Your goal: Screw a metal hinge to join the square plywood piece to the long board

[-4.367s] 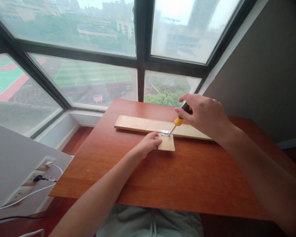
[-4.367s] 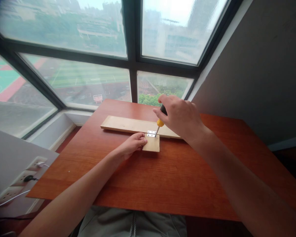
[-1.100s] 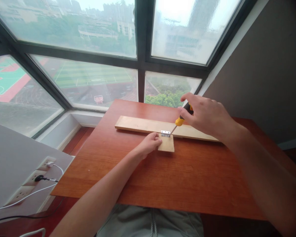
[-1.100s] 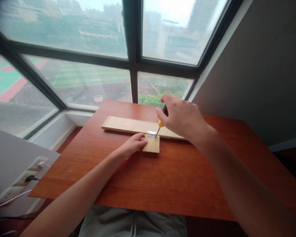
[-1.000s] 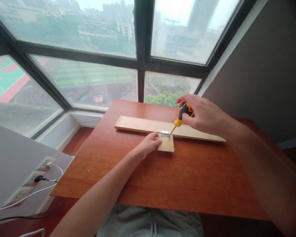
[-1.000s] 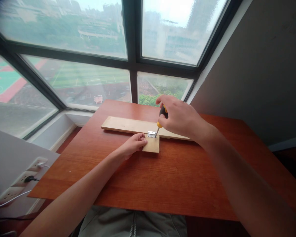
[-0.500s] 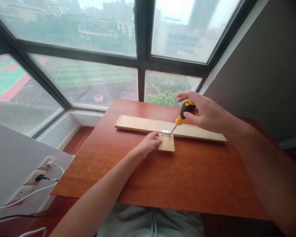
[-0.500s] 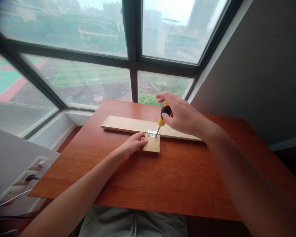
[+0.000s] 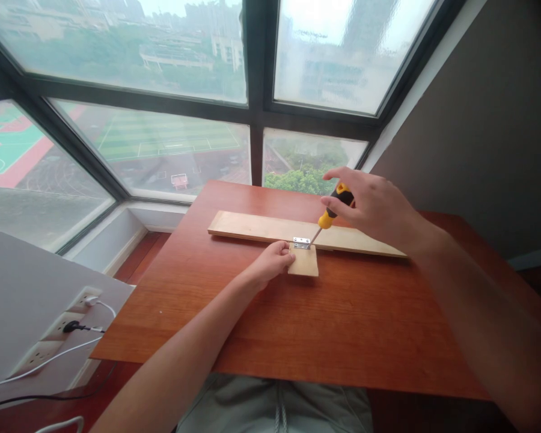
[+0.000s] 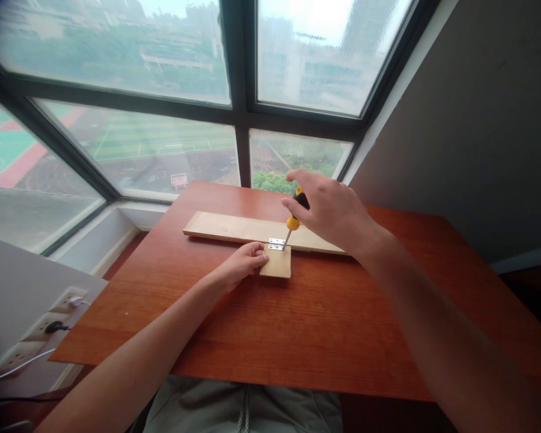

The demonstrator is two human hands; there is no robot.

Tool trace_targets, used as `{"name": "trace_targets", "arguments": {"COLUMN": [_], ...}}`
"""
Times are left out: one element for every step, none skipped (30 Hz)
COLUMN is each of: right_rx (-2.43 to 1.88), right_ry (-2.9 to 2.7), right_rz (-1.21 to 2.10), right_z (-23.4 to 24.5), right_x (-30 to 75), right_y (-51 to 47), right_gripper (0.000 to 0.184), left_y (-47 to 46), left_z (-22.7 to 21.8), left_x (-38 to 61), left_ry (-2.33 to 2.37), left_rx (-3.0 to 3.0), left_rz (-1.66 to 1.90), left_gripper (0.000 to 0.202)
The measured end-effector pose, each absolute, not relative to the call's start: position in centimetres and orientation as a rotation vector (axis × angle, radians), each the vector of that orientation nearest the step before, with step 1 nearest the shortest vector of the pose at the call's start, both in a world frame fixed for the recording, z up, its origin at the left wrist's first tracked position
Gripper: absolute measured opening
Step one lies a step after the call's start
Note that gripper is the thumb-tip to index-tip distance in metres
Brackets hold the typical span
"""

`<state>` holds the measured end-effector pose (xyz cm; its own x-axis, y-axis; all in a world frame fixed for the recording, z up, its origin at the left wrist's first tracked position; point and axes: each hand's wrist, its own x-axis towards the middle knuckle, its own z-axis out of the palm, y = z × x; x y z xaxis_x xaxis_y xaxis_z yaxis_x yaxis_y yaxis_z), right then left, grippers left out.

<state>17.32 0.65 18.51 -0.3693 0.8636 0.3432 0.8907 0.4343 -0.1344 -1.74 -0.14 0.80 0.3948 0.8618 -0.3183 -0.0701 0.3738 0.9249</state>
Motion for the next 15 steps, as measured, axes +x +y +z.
{"name": "trace_targets", "arguments": {"right_rx": [-1.558, -1.596, -1.602, -1.572, -1.516, -1.451, -1.398, -1.373, -1.386, -1.432, -1.499, -1.568, -1.624, -1.657, -1.665], "right_ry": [-2.294, -2.271, -2.273, -2.294, -2.327, -2.359, -2.384, -2.398, -2.397, -2.382, -2.352, -2.313, -2.277, -2.254, -2.253], "right_rz": [-0.19, -0.237, -0.226, -0.164, -0.071, 0.03, 0.116, 0.164, 0.158, 0.1, 0.004, -0.106, -0.199, -0.252, -0.253], "right_z": [18.46, 18.44, 18.47, 18.56, 18.69, 18.84, 18.97, 19.05, 19.08, 19.04, 18.95, 18.85, 18.75, 18.69, 18.68], "right_x": [17.27, 17.24, 17.25, 17.29, 17.35, 17.39, 17.42, 17.41, 17.37, 17.3, 17.21, 17.13, 17.08, 17.05, 17.06], "right_y": [0.66, 0.68, 0.68, 0.69, 0.68, 0.66, 0.64, 0.61, 0.59, 0.56, 0.54, 0.52, 0.5, 0.48, 0.45], "right_gripper": [0.037, 0.037, 0.036, 0.035, 0.035, 0.037, 0.04, 0.042, 0.043, 0.042, 0.041, 0.04, 0.041, 0.04, 0.038], "left_y": [-0.16, -0.17, -0.18, -0.18, -0.17, -0.17, -0.16, -0.16, -0.16, -0.16, -0.16, -0.17, -0.18, -0.19, -0.19], "left_z": [0.85, 0.88, 0.91, 0.92, 0.92, 0.92, 0.91, 0.91, 0.92, 0.93, 0.93, 0.94, 0.95, 0.95, 0.95], "left_x": [-1.75, -1.76, -1.76, -1.77, -1.77, -1.76, -1.76, -1.75, -1.75, -1.75, -1.76, -1.76, -1.77, -1.78, -1.78], "left_ry": [0.976, 0.975, 0.977, 0.981, 0.985, 0.99, 0.992, 0.994, 0.993, 0.992, 0.99, 0.988, 0.985, 0.983, 0.98], "left_rx": [0.997, 0.992, 0.988, 0.985, 0.982, 0.98, 0.979, 0.978, 0.978, 0.978, 0.977, 0.976, 0.975, 0.975, 0.976], "left_rz": [0.738, 0.738, 0.736, 0.735, 0.734, 0.733, 0.731, 0.73, 0.73, 0.728, 0.725, 0.725, 0.726, 0.729, 0.73], "left_gripper": [0.027, 0.028, 0.027, 0.027, 0.026, 0.026, 0.025, 0.025, 0.025, 0.026, 0.027, 0.028, 0.028, 0.029, 0.029]}}
